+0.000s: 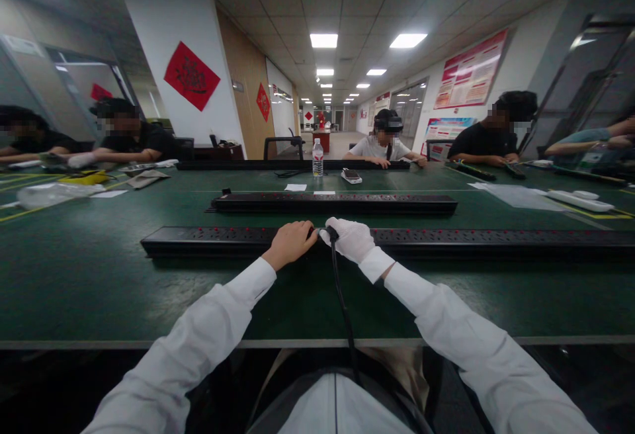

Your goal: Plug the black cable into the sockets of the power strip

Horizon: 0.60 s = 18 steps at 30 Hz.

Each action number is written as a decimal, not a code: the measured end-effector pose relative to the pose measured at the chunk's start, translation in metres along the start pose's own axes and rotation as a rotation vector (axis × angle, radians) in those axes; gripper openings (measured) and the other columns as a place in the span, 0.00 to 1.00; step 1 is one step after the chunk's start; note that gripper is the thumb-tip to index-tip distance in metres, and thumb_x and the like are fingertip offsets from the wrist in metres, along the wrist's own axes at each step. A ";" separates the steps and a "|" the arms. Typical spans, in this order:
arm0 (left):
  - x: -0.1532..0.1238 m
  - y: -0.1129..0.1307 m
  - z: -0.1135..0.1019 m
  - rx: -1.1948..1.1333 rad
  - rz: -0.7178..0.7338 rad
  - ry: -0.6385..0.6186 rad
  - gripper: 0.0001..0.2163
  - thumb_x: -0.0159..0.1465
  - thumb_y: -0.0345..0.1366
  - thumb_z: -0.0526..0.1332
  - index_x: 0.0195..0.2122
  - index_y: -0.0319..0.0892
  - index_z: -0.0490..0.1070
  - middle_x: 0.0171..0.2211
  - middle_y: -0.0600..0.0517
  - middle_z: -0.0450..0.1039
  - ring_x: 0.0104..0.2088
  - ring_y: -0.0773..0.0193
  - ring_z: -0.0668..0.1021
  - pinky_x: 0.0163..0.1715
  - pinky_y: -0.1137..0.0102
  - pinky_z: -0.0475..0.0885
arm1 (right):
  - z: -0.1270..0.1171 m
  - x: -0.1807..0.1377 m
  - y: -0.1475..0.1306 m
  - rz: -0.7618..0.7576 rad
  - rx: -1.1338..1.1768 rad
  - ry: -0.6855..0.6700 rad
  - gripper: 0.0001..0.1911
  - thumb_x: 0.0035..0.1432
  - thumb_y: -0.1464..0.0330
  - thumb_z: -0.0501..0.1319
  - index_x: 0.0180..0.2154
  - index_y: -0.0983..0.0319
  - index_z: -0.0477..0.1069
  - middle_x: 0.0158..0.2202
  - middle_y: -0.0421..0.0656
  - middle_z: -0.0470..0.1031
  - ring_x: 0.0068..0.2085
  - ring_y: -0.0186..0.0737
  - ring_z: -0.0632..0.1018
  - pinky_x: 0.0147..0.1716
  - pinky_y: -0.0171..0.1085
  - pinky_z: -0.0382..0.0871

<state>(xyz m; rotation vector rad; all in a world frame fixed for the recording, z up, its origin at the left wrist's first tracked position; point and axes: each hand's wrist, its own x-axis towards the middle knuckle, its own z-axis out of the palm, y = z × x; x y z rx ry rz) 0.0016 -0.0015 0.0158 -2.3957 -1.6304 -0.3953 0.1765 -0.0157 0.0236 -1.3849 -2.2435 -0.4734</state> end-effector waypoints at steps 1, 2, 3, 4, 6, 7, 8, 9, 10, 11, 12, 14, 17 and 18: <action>0.000 0.000 0.000 0.004 0.002 0.001 0.18 0.64 0.45 0.43 0.41 0.41 0.66 0.35 0.48 0.72 0.36 0.60 0.74 0.35 0.68 0.65 | 0.000 0.000 0.000 0.002 -0.002 -0.001 0.21 0.58 0.52 0.43 0.37 0.56 0.67 0.31 0.39 0.73 0.31 0.34 0.72 0.25 0.32 0.52; 0.000 0.000 0.000 0.007 0.003 0.003 0.18 0.64 0.45 0.43 0.41 0.42 0.66 0.35 0.48 0.72 0.36 0.60 0.74 0.35 0.67 0.65 | 0.000 0.000 0.000 0.004 -0.003 -0.003 0.21 0.59 0.52 0.43 0.37 0.56 0.67 0.31 0.40 0.73 0.31 0.34 0.72 0.25 0.32 0.52; 0.000 0.000 0.001 0.007 0.006 0.004 0.18 0.64 0.45 0.42 0.41 0.42 0.66 0.35 0.48 0.72 0.36 0.60 0.74 0.35 0.67 0.65 | -0.001 0.000 0.000 0.004 -0.003 -0.006 0.21 0.59 0.52 0.43 0.37 0.56 0.67 0.32 0.40 0.73 0.31 0.34 0.72 0.26 0.32 0.52; 0.000 0.000 0.001 0.006 0.007 0.004 0.18 0.64 0.45 0.42 0.41 0.42 0.66 0.35 0.48 0.72 0.36 0.60 0.74 0.35 0.67 0.65 | -0.001 -0.001 -0.001 0.003 -0.001 -0.008 0.21 0.59 0.52 0.42 0.37 0.56 0.67 0.32 0.40 0.73 0.31 0.34 0.72 0.26 0.32 0.52; 0.000 -0.001 0.001 0.000 0.007 0.005 0.18 0.64 0.45 0.42 0.41 0.41 0.66 0.35 0.48 0.72 0.36 0.60 0.74 0.34 0.68 0.65 | -0.002 -0.001 -0.001 -0.002 0.007 -0.013 0.22 0.59 0.52 0.42 0.37 0.57 0.67 0.32 0.40 0.73 0.31 0.34 0.72 0.26 0.32 0.53; 0.000 -0.001 0.001 -0.003 0.009 0.007 0.18 0.64 0.45 0.42 0.41 0.41 0.66 0.35 0.48 0.72 0.36 0.60 0.74 0.35 0.68 0.65 | -0.002 -0.001 -0.001 -0.002 0.009 -0.017 0.22 0.59 0.52 0.41 0.37 0.57 0.67 0.32 0.40 0.73 0.31 0.34 0.72 0.26 0.32 0.53; 0.000 -0.001 0.001 -0.007 0.010 0.008 0.18 0.64 0.45 0.42 0.41 0.41 0.66 0.35 0.48 0.72 0.36 0.60 0.74 0.35 0.68 0.65 | -0.003 -0.001 -0.001 -0.001 0.011 -0.020 0.22 0.59 0.52 0.41 0.37 0.57 0.67 0.32 0.41 0.73 0.31 0.34 0.72 0.26 0.31 0.53; 0.000 -0.001 0.001 -0.010 0.010 0.007 0.18 0.64 0.45 0.42 0.41 0.41 0.66 0.35 0.48 0.72 0.36 0.60 0.74 0.35 0.68 0.65 | -0.003 -0.001 -0.001 0.000 0.011 -0.024 0.22 0.59 0.52 0.42 0.37 0.57 0.67 0.32 0.41 0.73 0.31 0.34 0.72 0.26 0.31 0.53; 0.000 -0.001 0.001 -0.016 0.009 0.001 0.18 0.64 0.46 0.42 0.40 0.41 0.66 0.35 0.48 0.72 0.36 0.60 0.74 0.35 0.68 0.65 | -0.003 -0.001 -0.001 0.002 0.010 -0.026 0.22 0.59 0.52 0.42 0.37 0.58 0.67 0.31 0.41 0.73 0.31 0.34 0.72 0.26 0.31 0.53; 0.000 -0.001 0.000 -0.022 0.005 -0.006 0.18 0.64 0.46 0.42 0.40 0.41 0.66 0.35 0.48 0.72 0.36 0.61 0.74 0.35 0.68 0.65 | -0.003 0.000 -0.001 0.002 0.011 -0.026 0.22 0.59 0.52 0.42 0.37 0.58 0.67 0.31 0.40 0.73 0.31 0.34 0.72 0.26 0.31 0.53; 0.000 -0.001 0.000 -0.027 0.001 -0.014 0.18 0.64 0.46 0.42 0.40 0.41 0.66 0.35 0.48 0.72 0.36 0.61 0.74 0.35 0.68 0.65 | -0.003 0.000 -0.002 0.002 0.012 -0.025 0.22 0.59 0.52 0.42 0.37 0.58 0.67 0.31 0.40 0.73 0.31 0.34 0.72 0.26 0.31 0.53; 0.000 -0.001 0.000 -0.033 -0.004 -0.021 0.19 0.64 0.46 0.42 0.40 0.41 0.66 0.35 0.48 0.72 0.36 0.61 0.74 0.35 0.68 0.65 | -0.003 0.000 -0.002 0.004 0.009 -0.026 0.22 0.59 0.52 0.42 0.37 0.57 0.67 0.32 0.40 0.73 0.31 0.33 0.71 0.26 0.32 0.53; -0.001 -0.001 0.001 -0.027 0.002 -0.004 0.18 0.65 0.46 0.42 0.41 0.41 0.66 0.35 0.48 0.72 0.36 0.61 0.74 0.36 0.68 0.65 | -0.004 0.000 -0.002 0.010 0.003 -0.040 0.23 0.59 0.52 0.41 0.37 0.58 0.66 0.32 0.41 0.73 0.31 0.33 0.72 0.26 0.32 0.53; -0.001 -0.001 0.001 -0.025 0.005 0.000 0.18 0.65 0.46 0.42 0.41 0.41 0.66 0.35 0.48 0.72 0.36 0.60 0.74 0.36 0.68 0.65 | -0.005 -0.001 -0.002 0.012 0.004 -0.046 0.23 0.59 0.52 0.41 0.38 0.58 0.67 0.32 0.41 0.73 0.31 0.33 0.72 0.26 0.32 0.53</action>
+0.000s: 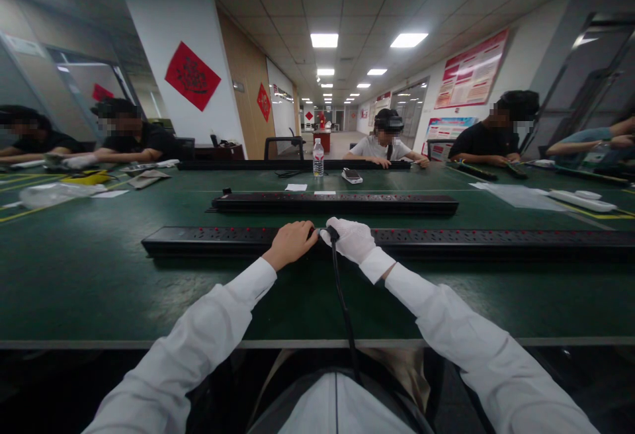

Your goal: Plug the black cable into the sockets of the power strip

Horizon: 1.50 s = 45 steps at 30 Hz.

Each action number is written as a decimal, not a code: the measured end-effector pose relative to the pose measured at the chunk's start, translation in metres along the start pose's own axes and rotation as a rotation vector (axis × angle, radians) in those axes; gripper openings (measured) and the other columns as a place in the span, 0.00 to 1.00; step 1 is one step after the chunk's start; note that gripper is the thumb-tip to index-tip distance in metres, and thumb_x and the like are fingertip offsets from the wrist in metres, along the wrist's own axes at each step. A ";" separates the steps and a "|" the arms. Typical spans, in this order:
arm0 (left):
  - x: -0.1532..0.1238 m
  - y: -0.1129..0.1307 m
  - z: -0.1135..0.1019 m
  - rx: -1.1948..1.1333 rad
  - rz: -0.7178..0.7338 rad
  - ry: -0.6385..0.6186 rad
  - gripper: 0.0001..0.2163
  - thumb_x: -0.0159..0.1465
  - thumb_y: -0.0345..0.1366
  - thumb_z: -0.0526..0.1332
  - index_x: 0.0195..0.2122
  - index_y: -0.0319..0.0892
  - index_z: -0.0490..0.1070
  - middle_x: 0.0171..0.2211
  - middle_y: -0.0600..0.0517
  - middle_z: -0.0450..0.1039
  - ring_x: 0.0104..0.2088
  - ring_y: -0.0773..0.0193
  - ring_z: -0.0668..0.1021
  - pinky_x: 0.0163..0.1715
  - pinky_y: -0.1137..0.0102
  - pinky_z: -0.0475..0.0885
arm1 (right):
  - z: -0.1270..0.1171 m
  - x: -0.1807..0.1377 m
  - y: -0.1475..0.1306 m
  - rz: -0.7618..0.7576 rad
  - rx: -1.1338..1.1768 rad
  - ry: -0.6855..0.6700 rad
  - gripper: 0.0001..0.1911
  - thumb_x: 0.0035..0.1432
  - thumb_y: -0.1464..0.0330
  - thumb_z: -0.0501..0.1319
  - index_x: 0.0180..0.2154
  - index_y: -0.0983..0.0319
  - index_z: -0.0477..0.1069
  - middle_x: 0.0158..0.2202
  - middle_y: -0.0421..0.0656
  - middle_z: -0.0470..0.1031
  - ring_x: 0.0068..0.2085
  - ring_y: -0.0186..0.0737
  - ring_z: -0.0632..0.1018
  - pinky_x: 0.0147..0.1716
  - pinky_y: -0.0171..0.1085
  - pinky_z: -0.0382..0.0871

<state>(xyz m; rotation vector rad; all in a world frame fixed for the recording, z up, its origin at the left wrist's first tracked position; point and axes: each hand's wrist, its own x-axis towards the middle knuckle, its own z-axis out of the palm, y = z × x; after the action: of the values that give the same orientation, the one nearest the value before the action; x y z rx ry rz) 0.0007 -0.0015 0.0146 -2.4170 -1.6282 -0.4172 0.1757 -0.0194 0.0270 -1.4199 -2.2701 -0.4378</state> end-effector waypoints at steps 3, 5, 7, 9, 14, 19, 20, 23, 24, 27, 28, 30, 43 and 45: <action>0.000 0.000 0.000 0.005 -0.004 0.005 0.18 0.65 0.46 0.42 0.41 0.41 0.66 0.35 0.48 0.72 0.36 0.60 0.74 0.35 0.68 0.66 | -0.002 0.000 -0.001 0.000 0.001 -0.023 0.23 0.59 0.52 0.41 0.38 0.58 0.67 0.33 0.41 0.73 0.32 0.33 0.72 0.27 0.32 0.55; 0.000 0.000 -0.001 0.006 -0.010 -0.005 0.18 0.64 0.46 0.42 0.41 0.41 0.66 0.35 0.48 0.72 0.36 0.60 0.74 0.35 0.68 0.66 | -0.003 0.000 -0.001 0.006 -0.008 -0.037 0.23 0.59 0.52 0.41 0.38 0.58 0.67 0.33 0.42 0.73 0.32 0.34 0.72 0.27 0.32 0.55; 0.000 0.001 -0.002 -0.002 -0.010 -0.018 0.18 0.64 0.45 0.43 0.41 0.41 0.66 0.35 0.48 0.72 0.36 0.61 0.74 0.35 0.68 0.66 | -0.003 0.000 -0.001 0.011 -0.012 -0.039 0.23 0.59 0.52 0.41 0.39 0.58 0.67 0.34 0.42 0.74 0.33 0.34 0.73 0.27 0.32 0.55; 0.000 0.001 -0.002 -0.003 -0.006 -0.020 0.18 0.65 0.45 0.42 0.41 0.41 0.66 0.35 0.48 0.72 0.36 0.61 0.74 0.35 0.68 0.65 | -0.003 0.000 -0.002 0.015 -0.011 -0.028 0.23 0.59 0.52 0.41 0.39 0.58 0.66 0.34 0.42 0.74 0.33 0.34 0.73 0.27 0.32 0.55; 0.000 0.000 0.002 0.035 0.001 0.025 0.18 0.64 0.45 0.43 0.41 0.41 0.66 0.35 0.48 0.72 0.38 0.59 0.74 0.38 0.67 0.65 | -0.001 0.000 -0.002 0.029 -0.028 -0.008 0.22 0.59 0.51 0.42 0.38 0.57 0.66 0.32 0.41 0.74 0.32 0.35 0.74 0.26 0.32 0.55; 0.000 -0.001 0.002 0.015 0.016 0.018 0.18 0.64 0.45 0.42 0.41 0.41 0.66 0.35 0.48 0.72 0.36 0.60 0.74 0.35 0.67 0.65 | -0.001 0.000 -0.002 0.062 -0.060 -0.044 0.22 0.60 0.53 0.40 0.38 0.58 0.66 0.31 0.43 0.75 0.32 0.38 0.75 0.28 0.32 0.57; 0.000 -0.001 0.001 0.012 0.013 0.013 0.18 0.64 0.45 0.42 0.41 0.41 0.66 0.35 0.48 0.72 0.36 0.60 0.74 0.35 0.67 0.65 | 0.000 0.001 -0.002 0.068 -0.068 -0.049 0.22 0.60 0.53 0.40 0.38 0.59 0.65 0.31 0.44 0.75 0.32 0.38 0.75 0.28 0.33 0.57; 0.000 0.000 0.000 0.007 -0.001 -0.002 0.18 0.64 0.45 0.43 0.41 0.41 0.66 0.35 0.48 0.72 0.36 0.60 0.74 0.35 0.68 0.65 | 0.001 0.002 -0.002 0.077 -0.085 -0.049 0.23 0.59 0.53 0.40 0.38 0.59 0.65 0.30 0.44 0.75 0.31 0.39 0.75 0.27 0.33 0.57; 0.000 0.000 -0.001 0.006 -0.003 -0.003 0.17 0.64 0.45 0.43 0.41 0.41 0.66 0.35 0.48 0.72 0.36 0.60 0.74 0.36 0.68 0.65 | 0.001 0.002 -0.002 0.078 -0.088 -0.047 0.23 0.59 0.53 0.40 0.37 0.59 0.65 0.29 0.44 0.75 0.31 0.40 0.75 0.27 0.33 0.58; -0.001 0.001 -0.001 0.012 0.002 0.003 0.18 0.64 0.45 0.42 0.41 0.41 0.66 0.35 0.48 0.72 0.37 0.60 0.74 0.36 0.68 0.65 | 0.001 0.003 -0.002 0.079 -0.097 -0.055 0.23 0.60 0.53 0.39 0.38 0.59 0.65 0.29 0.45 0.75 0.31 0.40 0.75 0.28 0.33 0.58; -0.001 0.001 -0.002 0.013 0.002 0.002 0.18 0.65 0.45 0.42 0.41 0.41 0.66 0.35 0.48 0.72 0.37 0.60 0.74 0.36 0.68 0.65 | 0.001 0.003 -0.003 0.081 -0.099 -0.062 0.23 0.60 0.53 0.39 0.38 0.60 0.65 0.30 0.45 0.75 0.31 0.40 0.75 0.28 0.34 0.58; -0.001 0.001 -0.002 0.009 -0.001 -0.006 0.18 0.65 0.45 0.42 0.41 0.41 0.66 0.36 0.48 0.72 0.37 0.60 0.74 0.36 0.68 0.65 | 0.001 0.004 -0.003 0.088 -0.102 -0.074 0.23 0.60 0.53 0.39 0.39 0.60 0.65 0.30 0.46 0.75 0.31 0.40 0.75 0.29 0.34 0.59; -0.001 0.001 -0.001 0.039 0.013 0.010 0.17 0.65 0.43 0.43 0.42 0.42 0.66 0.36 0.48 0.72 0.39 0.60 0.73 0.38 0.68 0.65 | -0.002 0.006 -0.003 0.099 -0.073 -0.118 0.23 0.57 0.50 0.42 0.37 0.59 0.65 0.32 0.45 0.74 0.33 0.39 0.75 0.27 0.33 0.58; -0.001 0.001 -0.001 0.044 0.010 0.005 0.16 0.65 0.42 0.43 0.43 0.42 0.66 0.37 0.48 0.72 0.40 0.60 0.73 0.39 0.68 0.65 | -0.004 0.007 -0.004 0.093 -0.070 -0.124 0.24 0.57 0.49 0.42 0.37 0.60 0.65 0.33 0.45 0.74 0.33 0.39 0.75 0.27 0.33 0.58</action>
<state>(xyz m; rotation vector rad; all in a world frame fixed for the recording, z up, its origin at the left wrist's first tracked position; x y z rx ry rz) 0.0012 -0.0034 0.0148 -2.3897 -1.6051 -0.3807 0.1703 -0.0177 0.0335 -1.6218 -2.2929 -0.4147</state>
